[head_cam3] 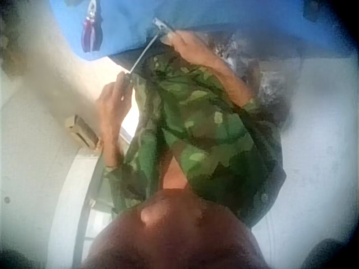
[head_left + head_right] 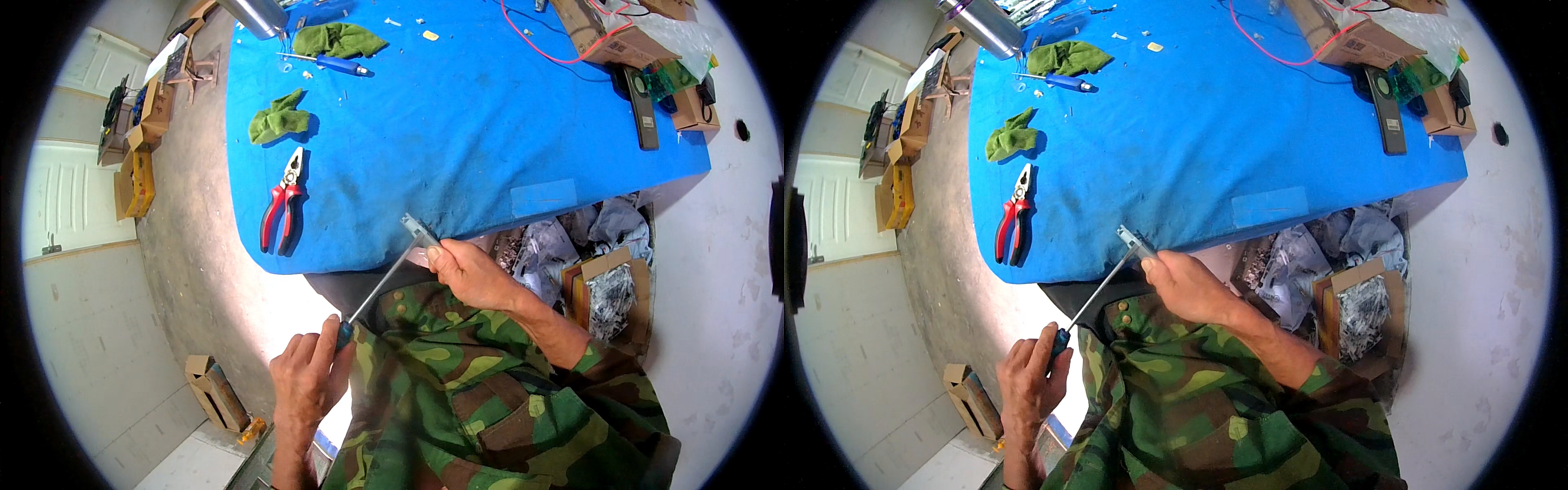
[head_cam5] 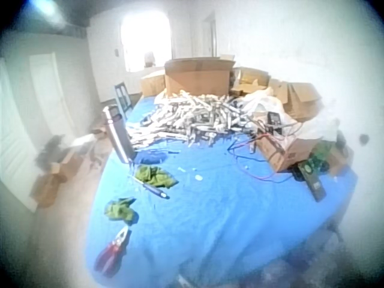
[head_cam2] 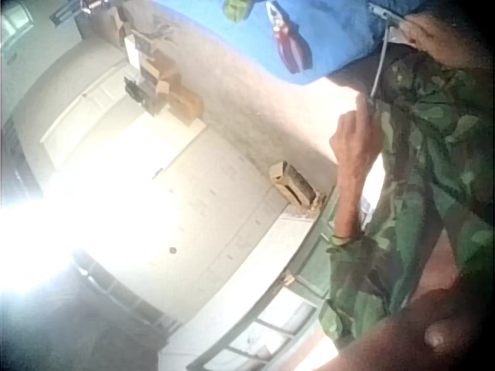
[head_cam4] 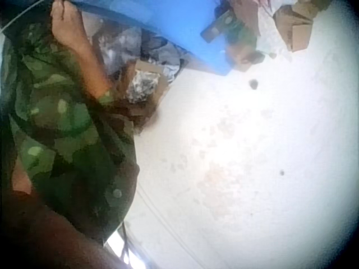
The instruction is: The person disassembles a small electronic component using a screwdriver, handles internal pieces, and then cleans the casing with a green cloth.
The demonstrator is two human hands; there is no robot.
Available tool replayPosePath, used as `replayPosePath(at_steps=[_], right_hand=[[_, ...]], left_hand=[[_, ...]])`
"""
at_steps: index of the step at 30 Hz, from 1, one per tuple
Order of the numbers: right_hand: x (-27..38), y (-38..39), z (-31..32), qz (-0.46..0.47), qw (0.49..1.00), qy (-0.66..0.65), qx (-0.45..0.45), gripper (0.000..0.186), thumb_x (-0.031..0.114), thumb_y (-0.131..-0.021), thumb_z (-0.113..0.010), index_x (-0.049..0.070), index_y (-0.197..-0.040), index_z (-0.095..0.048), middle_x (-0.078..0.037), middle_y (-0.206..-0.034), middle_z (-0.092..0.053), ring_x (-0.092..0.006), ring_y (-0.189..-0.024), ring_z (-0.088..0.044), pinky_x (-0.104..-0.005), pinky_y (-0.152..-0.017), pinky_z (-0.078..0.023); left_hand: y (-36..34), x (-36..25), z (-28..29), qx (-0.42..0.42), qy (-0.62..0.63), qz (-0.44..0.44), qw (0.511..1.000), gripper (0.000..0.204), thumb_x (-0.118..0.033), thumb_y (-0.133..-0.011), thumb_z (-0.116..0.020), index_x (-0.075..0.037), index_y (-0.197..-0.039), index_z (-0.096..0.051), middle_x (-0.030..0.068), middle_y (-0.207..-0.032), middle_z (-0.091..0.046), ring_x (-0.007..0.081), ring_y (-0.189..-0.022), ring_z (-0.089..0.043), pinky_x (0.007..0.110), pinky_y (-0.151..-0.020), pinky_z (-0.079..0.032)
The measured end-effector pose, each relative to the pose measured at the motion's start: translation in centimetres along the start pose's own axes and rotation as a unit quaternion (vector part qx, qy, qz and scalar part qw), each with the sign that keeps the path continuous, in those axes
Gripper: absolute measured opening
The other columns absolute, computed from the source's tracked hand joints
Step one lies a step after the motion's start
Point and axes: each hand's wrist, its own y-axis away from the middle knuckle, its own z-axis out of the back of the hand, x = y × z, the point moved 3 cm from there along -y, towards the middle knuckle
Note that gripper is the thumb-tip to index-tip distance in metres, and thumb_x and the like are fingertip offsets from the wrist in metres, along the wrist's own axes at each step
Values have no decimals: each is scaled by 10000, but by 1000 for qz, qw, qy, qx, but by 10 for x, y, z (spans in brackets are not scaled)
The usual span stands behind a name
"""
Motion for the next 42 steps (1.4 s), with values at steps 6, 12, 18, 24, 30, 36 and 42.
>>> replayPosePath(at_steps=[6,12,18,24,30,36,42], right_hand=[[4,1,-1,30,998,49,-29,406,309,-1074,-522,-70,-956,-604,-327,-858,-636,-527,-851,-615,-531,-757,-486],[12,5,-5,31,991,115,-56,379,288,-1064,-543,-69,-947,-592,-360,-879,-648,-564,-878,-628,-597,-747,-481],[9,7,-8,37,981,175,-77,376,284,-1061,-554,-74,-956,-598,-341,-850,-670,-555,-838,-650,-613,-751,-499],[13,10,-10,36,972,214,-94,380,290,-1061,-564,-72,-954,-606,-340,-818,-675,-561,-810,-658,-618,-738,-512],[14,11,-12,43,966,225,-117,382,301,-1055,-580,-66,-954,-609,-333,-794,-673,-556,-780,-658,-615,-716,-514],[7,9,-15,63,976,168,-126,378,313,-1048,-592,-51,-944,-605,-311,-787,-673,-540,-777,-654,-604,-706,-502],[6,9,-14,38,987,112,-111,376,323,-1031,-611,-38,-930,-596,-308,-813,-673,-532,-806,-651,-593,-709,-484]], left_hand=[[-5,-4,11,45,-60,-19,997,502,-112,-834,-842,-54,-1299,-662,95,-825,-687,240,-713,-667,380,-545,-494],[-19,-9,32,108,-3,19,994,424,-115,-864,-812,-69,-1260,-667,112,-775,-674,277,-673,-667,404,-563,-512],[-52,-13,66,156,40,34,986,222,-166,-946,-745,-60,-1130,-682,145,-741,-711,318,-635,-697,420,-594,-544],[-70,-7,80,186,89,61,977,160,-171,-968,-709,-31,-1042,-728,158,-751,-722,328,-637,-713,411,-610,-549],[-79,3,83,238,102,117,959,172,-177,-948,-732,-29,-1033,-756,160,-770,-749,302,-636,-731,395,-619,-554],[-48,-12,70,116,-8,31,993,330,-199,-887,-797,-79,-1184,-717,118,-836,-766,289,-697,-739,393,-629,-578],[-21,-10,56,82,1,76,994,360,-205,-871,-813,-106,-1202,-713,111,-810,-749,277,-702,-734,398,-596,-564]])
